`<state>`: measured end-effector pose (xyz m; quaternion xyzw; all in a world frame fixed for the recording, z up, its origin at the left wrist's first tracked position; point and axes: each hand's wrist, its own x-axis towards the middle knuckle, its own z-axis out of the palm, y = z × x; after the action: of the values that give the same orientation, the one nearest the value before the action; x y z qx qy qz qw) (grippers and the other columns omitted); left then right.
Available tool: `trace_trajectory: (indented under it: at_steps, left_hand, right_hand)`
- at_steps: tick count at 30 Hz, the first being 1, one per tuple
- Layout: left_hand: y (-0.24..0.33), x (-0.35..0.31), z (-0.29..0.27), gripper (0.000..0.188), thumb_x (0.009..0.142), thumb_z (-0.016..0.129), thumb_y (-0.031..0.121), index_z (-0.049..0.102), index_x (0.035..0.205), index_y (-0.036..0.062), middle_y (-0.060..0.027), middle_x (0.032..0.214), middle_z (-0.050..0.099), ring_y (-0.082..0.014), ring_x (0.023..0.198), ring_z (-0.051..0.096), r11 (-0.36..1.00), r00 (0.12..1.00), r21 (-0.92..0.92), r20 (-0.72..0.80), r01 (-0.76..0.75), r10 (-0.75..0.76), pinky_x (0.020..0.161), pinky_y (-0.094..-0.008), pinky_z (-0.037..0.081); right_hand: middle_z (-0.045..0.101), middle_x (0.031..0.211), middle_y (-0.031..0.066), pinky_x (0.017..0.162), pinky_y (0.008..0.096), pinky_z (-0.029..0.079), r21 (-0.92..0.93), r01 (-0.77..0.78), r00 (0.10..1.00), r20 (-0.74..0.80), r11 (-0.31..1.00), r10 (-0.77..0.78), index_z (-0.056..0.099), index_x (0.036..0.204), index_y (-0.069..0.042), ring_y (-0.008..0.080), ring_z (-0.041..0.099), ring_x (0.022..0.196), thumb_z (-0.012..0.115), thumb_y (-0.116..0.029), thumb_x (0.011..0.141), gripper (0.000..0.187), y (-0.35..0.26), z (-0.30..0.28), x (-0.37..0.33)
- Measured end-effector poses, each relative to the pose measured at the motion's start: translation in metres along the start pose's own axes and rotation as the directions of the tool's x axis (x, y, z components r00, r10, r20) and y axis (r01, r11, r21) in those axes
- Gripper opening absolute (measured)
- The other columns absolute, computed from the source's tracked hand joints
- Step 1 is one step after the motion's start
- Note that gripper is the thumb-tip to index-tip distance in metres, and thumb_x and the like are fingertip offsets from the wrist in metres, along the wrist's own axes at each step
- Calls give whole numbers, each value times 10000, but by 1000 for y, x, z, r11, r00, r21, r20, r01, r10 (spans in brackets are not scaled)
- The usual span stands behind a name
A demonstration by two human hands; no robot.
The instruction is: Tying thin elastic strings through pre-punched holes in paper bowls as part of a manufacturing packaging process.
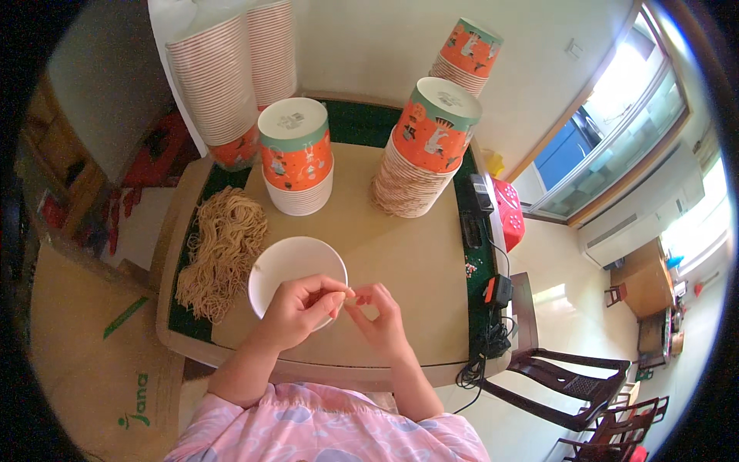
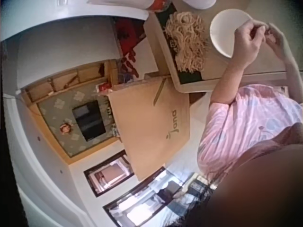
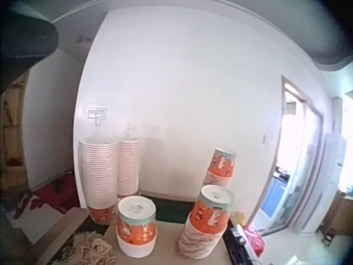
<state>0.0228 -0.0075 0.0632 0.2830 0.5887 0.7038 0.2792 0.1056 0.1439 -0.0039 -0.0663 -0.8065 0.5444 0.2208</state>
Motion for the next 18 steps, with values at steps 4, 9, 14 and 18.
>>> trace_trajectory:
  at_steps: [4, 9, 14, 18]
  left_hand:
    - [1, 3, 2, 148, 903, 576, 52, 652, 1009, -17, -21, 788, 633, -64, 657, 542, 993, 995, 100, 86, -56, 47, 584, -228, 440]
    - [18, 2, -14, 167, 831, 646, 60, 662, 994, 29, -53, 729, 600, -104, 607, 536, 885, 994, 453, 52, -110, 96, 573, -261, 443]
    - [-13, 17, -84, 367, 747, 747, 81, 611, 1085, 33, -97, 880, 617, -205, 777, 594, 689, 968, 723, -201, 44, 149, 711, -323, 491]
    - [-37, 23, -114, 218, 831, 694, 109, 621, 1010, 9, -29, 814, 624, -111, 700, 584, 900, 971, 367, -123, 235, -204, 657, -253, 483]
  right_hand:
    - [636, 953, 113, 783, 329, 494, -12, 99, 995, -5, 995, -99, 644, 901, -16, 242, 615, 904, 685, 44, 750, 167, -27, -9, 10]
    - [646, 991, 123, 838, 328, 471, -90, 173, 985, 33, 981, -170, 622, 845, 10, 246, 615, 945, 659, 13, 785, 70, -28, -19, 34]
    - [653, 949, 113, 814, 308, 482, -139, 152, 985, 100, 979, -139, 617, 871, 29, 216, 622, 936, 660, -17, 831, 75, -11, -23, 63]
    - [661, 822, 99, 707, 272, 510, -122, 3, 969, 247, 993, 28, 610, 872, 31, 157, 643, 767, 640, -44, 861, 82, 4, -11, 78]
